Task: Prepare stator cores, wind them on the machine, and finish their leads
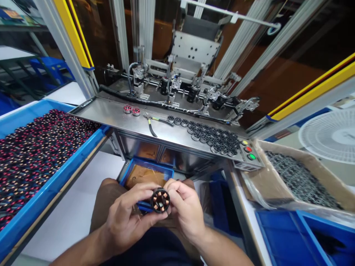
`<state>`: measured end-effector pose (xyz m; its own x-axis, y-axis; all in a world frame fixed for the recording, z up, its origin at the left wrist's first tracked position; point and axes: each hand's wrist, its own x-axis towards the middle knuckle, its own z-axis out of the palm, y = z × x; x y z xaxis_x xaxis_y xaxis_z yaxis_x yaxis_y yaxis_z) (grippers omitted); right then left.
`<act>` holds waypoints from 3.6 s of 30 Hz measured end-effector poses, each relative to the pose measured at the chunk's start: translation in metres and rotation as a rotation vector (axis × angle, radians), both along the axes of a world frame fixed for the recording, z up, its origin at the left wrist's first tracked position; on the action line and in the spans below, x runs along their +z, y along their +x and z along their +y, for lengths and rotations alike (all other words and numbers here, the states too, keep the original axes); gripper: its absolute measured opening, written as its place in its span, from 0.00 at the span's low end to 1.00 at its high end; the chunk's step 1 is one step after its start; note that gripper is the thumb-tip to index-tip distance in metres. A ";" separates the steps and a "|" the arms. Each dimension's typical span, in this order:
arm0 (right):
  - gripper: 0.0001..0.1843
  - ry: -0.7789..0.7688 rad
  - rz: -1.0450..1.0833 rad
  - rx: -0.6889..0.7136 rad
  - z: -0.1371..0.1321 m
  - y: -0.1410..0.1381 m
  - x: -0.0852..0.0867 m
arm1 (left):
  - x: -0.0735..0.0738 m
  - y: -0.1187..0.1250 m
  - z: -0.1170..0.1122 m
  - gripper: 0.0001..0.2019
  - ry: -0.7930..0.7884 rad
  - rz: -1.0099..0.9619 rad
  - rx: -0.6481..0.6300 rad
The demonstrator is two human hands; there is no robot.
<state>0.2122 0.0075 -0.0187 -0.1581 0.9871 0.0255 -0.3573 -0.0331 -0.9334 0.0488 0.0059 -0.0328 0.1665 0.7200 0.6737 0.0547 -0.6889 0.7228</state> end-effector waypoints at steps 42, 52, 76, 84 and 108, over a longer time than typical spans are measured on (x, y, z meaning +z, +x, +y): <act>0.22 0.988 -0.621 -0.009 0.024 0.043 0.047 | 0.013 0.005 0.006 0.13 -0.996 -0.436 -0.562; 0.04 1.018 -0.767 0.062 0.024 0.043 0.054 | 0.014 0.004 0.002 0.11 -0.985 -0.414 -0.501; 0.06 0.848 -0.793 -0.034 0.024 0.027 0.080 | 0.024 0.001 0.013 0.16 -0.853 -0.815 -0.595; 0.05 0.966 -0.635 0.180 0.029 0.026 0.082 | 0.016 0.012 0.032 0.27 -1.294 -0.679 -1.006; 0.06 0.783 -0.539 -0.125 0.022 0.020 0.066 | 0.008 0.011 0.012 0.14 -0.554 -0.454 -0.340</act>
